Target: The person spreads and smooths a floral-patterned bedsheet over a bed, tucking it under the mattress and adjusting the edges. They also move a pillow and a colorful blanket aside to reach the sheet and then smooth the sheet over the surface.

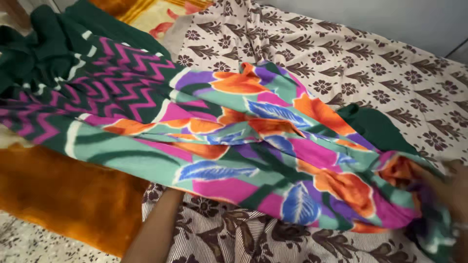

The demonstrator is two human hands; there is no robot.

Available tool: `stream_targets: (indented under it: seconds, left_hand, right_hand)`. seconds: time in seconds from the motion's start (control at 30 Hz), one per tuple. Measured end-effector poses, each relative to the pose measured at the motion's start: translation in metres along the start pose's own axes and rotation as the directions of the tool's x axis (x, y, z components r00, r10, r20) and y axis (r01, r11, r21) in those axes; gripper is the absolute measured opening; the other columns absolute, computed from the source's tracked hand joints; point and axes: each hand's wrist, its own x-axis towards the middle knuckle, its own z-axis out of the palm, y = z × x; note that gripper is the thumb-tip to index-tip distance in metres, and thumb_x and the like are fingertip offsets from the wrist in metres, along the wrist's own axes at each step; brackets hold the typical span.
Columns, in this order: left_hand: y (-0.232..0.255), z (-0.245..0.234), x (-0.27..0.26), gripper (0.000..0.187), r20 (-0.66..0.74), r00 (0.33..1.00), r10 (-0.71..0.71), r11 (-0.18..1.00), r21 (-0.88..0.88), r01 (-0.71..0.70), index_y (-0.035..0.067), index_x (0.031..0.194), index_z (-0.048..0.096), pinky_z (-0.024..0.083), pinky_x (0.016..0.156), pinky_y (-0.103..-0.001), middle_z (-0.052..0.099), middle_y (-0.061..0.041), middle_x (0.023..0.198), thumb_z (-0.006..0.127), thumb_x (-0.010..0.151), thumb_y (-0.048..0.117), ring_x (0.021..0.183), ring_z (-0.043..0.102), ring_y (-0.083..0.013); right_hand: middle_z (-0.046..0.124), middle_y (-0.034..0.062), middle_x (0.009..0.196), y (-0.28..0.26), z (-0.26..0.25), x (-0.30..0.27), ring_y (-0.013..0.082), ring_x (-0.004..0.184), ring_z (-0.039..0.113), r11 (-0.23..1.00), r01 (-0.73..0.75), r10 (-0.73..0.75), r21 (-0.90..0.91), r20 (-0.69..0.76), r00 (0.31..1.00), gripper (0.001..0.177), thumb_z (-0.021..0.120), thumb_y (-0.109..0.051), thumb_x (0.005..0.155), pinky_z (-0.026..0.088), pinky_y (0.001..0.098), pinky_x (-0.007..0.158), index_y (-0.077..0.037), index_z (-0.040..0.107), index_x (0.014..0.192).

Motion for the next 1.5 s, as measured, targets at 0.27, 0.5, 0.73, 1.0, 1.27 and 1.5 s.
stream_targets:
  seconds: [0.27,0.5,0.73,1.0,1.27,1.5]
  left_hand:
    - [-0.014,0.017,0.004,0.094,0.038,0.999,0.036,0.999,-0.012,-0.035,0.012,0.154,0.036,0.015,0.128,-0.058,0.051,-0.02,0.148,0.062,0.084,0.069,0.145,0.042,-0.0342]
    - [-0.026,0.014,-0.004,0.09,0.037,0.999,-0.016,0.999,-0.032,0.017,0.013,0.153,0.041,0.012,0.131,-0.059,0.053,-0.02,0.147,0.055,0.088,0.075,0.146,0.042,-0.0336]
    - [-0.002,0.007,0.032,0.089,-0.14,0.99,-0.023,0.997,-0.079,0.012,0.015,0.151,0.046,0.01,0.133,-0.06,0.055,-0.019,0.146,0.049,0.093,0.081,0.148,0.043,-0.0329]
    - [0.039,-0.024,0.026,0.1,-0.181,0.982,0.049,0.997,-0.052,-0.06,0.022,0.162,0.032,0.009,0.121,-0.067,0.044,-0.024,0.152,0.053,0.083,0.079,0.145,0.036,-0.0395]
    - [0.065,-0.048,0.012,0.09,0.009,0.992,0.13,0.987,0.092,-0.13,0.024,0.147,0.05,0.003,0.117,-0.069,0.037,-0.025,0.155,0.064,0.079,0.08,0.148,0.028,-0.0409]
    - [0.061,-0.04,0.016,0.086,0.066,0.99,0.128,0.985,0.112,-0.135,0.022,0.141,0.057,0.005,0.118,-0.067,0.038,-0.022,0.155,0.065,0.076,0.079,0.146,0.033,-0.0379]
  right_hand:
    - [0.031,0.0319,0.156,-0.272,0.204,0.069,0.0504,0.146,0.032,0.695,0.406,-0.541,0.594,0.059,0.839,0.135,0.098,-0.058,0.06,0.03,0.0591,0.117,0.001,0.023,0.157]
    - [0.066,0.0232,0.128,-0.336,0.249,0.066,0.0445,0.115,0.063,0.902,0.281,-0.422,0.329,0.527,0.738,0.088,0.081,-0.038,0.076,0.05,0.056,0.1,-0.031,0.045,0.156]
    - [0.066,0.0162,0.135,-0.174,0.209,0.066,0.0377,0.115,0.061,0.905,0.213,-0.287,0.368,0.161,0.944,0.055,0.071,-0.032,0.08,0.046,0.0552,0.096,-0.017,0.064,0.133]
    - [0.051,0.0207,0.145,0.035,0.091,0.014,0.0404,0.129,0.043,0.973,-0.206,0.202,-0.106,-0.053,0.978,0.081,0.065,-0.055,0.074,0.03,0.0638,0.104,-0.012,0.055,0.142]
    - [0.037,0.0252,0.155,0.053,0.074,-0.047,0.0432,0.144,0.025,0.946,-0.272,0.25,-0.177,-0.137,0.958,0.11,0.059,-0.078,0.068,0.013,0.0724,0.112,-0.007,0.045,0.151]
    - [0.04,0.0269,0.153,-0.104,0.199,-0.037,0.053,0.144,0.031,0.946,0.113,-0.113,-0.303,0.016,0.993,0.111,0.079,-0.064,0.044,0.022,0.0863,0.102,-0.023,0.061,0.146]
